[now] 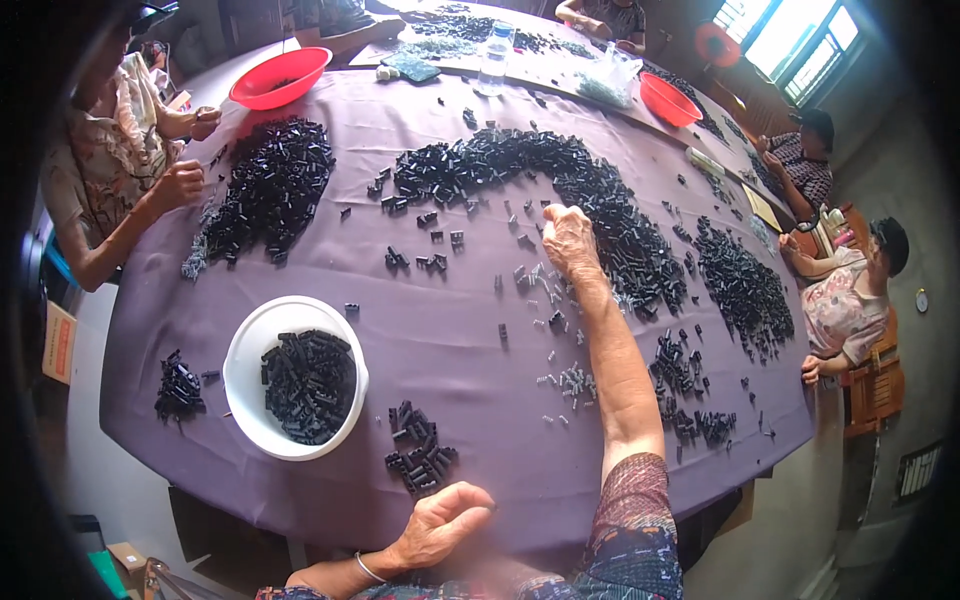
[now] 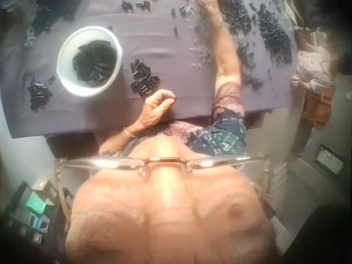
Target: Assembling small black plastic components by hand on a workshop table.
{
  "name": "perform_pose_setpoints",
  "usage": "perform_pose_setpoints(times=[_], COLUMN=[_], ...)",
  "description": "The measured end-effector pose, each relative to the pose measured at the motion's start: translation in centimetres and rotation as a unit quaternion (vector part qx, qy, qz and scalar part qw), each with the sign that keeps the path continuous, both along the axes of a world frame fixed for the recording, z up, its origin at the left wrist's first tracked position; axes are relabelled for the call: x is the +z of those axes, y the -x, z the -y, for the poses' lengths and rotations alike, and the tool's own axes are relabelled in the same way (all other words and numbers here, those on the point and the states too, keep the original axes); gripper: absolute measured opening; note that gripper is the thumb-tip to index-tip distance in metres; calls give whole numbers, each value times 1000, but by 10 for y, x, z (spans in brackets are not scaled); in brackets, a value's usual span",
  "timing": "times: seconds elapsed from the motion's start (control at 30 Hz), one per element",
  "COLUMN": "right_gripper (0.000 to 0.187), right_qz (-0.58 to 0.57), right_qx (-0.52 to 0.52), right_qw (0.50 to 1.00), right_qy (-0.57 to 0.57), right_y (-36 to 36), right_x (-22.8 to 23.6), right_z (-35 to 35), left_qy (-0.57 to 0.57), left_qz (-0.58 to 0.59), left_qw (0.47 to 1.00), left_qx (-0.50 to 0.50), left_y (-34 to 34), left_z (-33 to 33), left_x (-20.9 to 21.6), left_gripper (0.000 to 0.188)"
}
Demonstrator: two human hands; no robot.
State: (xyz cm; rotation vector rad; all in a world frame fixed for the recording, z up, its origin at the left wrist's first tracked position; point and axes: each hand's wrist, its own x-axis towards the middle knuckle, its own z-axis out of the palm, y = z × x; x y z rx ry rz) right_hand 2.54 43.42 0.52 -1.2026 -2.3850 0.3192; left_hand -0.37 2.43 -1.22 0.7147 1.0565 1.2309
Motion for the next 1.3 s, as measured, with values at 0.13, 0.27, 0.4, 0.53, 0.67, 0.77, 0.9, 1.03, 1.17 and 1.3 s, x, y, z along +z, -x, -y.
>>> perform_pose_setpoints(times=[0.13,0.27,0.4,0.53,0.67,0.77,0.9,1.03,1.17,1.3], right_gripper=[23,18,18,18,27,31,31,36,27,29], right_qz=[80,42,49,-56,-40,-34,-43,-44,-65,-70], right_qx=[1,55,13,-39,-110,-177,-173,-145,-71,-37], right_qw=[997,996,998,996,993,980,980,988,988,994], right_qy=[-16,-49,-30,-51,1,84,83,39,124,81], right_y=[20,26,38,51,68,85,101,110,120,123], right_x=[-10,-15,-17,-22,-26,-27,-36,-41,-35,-32], right_z=[-10,-15,-19,-29,-46,-33,-21,-7,18,41], left_qy=[12,29,48,37,45,70,27,36,18,31], left_qz=[21,53,121,100,62,124,91,130,113,111], left_qw=[1000,998,991,994,997,989,995,991,993,993], left_qx=[-3,-11,-9,-19,-32,-29,-20,-17,-16,-22], left_y=[-1,1,-1,1,4,5,4,4,5,6], left_z=[1,2,6,8,6,8,4,1,0,0], left_x=[-2,-1,-7,-6,0,1,2,6,8,12], left_gripper=[16,17,17,18,18,18,16,17,18,18])
